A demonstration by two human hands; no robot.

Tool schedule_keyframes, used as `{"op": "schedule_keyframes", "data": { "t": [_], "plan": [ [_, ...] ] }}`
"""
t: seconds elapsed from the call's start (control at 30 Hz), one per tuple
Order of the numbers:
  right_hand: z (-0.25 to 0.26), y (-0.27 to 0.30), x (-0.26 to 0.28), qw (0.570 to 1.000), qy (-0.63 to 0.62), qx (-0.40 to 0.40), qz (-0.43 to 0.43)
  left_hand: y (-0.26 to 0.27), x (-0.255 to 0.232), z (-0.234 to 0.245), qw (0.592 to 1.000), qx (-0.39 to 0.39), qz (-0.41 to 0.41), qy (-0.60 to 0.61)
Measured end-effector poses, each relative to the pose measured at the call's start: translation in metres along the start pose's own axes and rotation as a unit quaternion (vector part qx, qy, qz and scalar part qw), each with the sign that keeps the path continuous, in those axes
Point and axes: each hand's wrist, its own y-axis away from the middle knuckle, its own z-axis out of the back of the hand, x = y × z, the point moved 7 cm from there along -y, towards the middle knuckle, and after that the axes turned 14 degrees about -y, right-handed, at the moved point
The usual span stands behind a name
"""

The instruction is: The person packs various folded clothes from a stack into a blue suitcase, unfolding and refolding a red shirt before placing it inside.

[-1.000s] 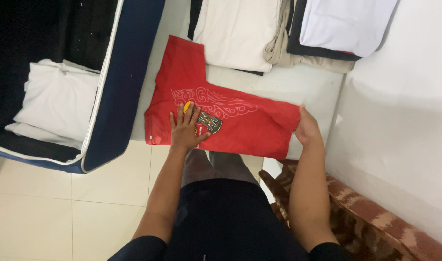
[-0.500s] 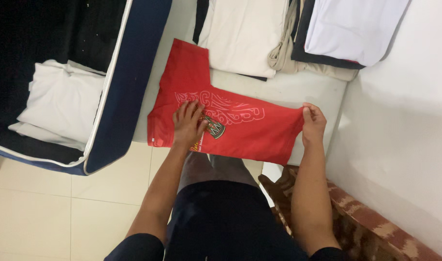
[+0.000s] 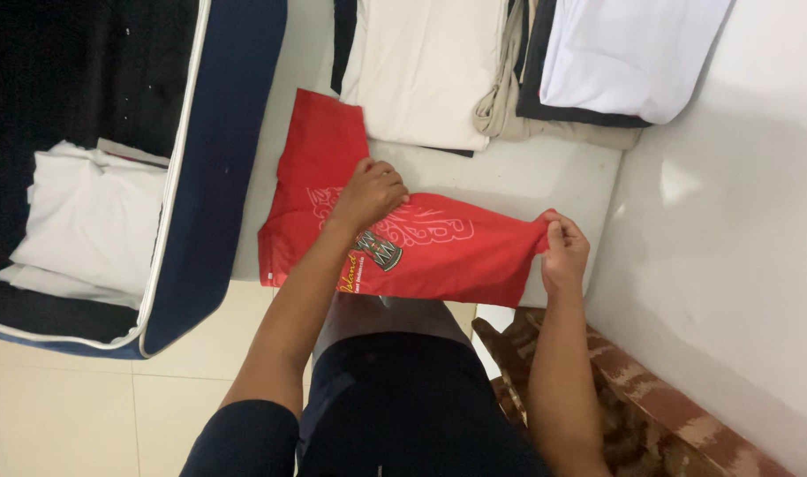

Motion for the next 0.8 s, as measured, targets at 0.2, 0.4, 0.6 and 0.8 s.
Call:
{"op": "schedule_keyframes", "data": {
  "t": [0.2, 0.4, 0.6, 0.8],
  "plan": [
    [-0.031, 0.011, 0.033, 0.928, 0.339, 0.143, -0.067, -0.001, 0.018, 0.003, 0.998, -0.002, 0.001, 0.067],
    [-0.101, 0.027, 0.102, 0.716, 0.556, 0.226, 0.357, -0.013, 0.018, -0.007, 0.996, 0.038, -0.020, 0.072],
    [-0.046, -0.010, 0.051, 0.913, 0.364, 0.175, 0.063, -0.009, 0.032, -0.001, 0.995, 0.011, 0.003, 0.102],
    [-0.050, -0.042, 0.022, 0.871, 0.462, 0.040, 0.164, -0.014, 0.063, 0.020, 0.972, -0.115, 0.146, 0.142]
  ]
}}
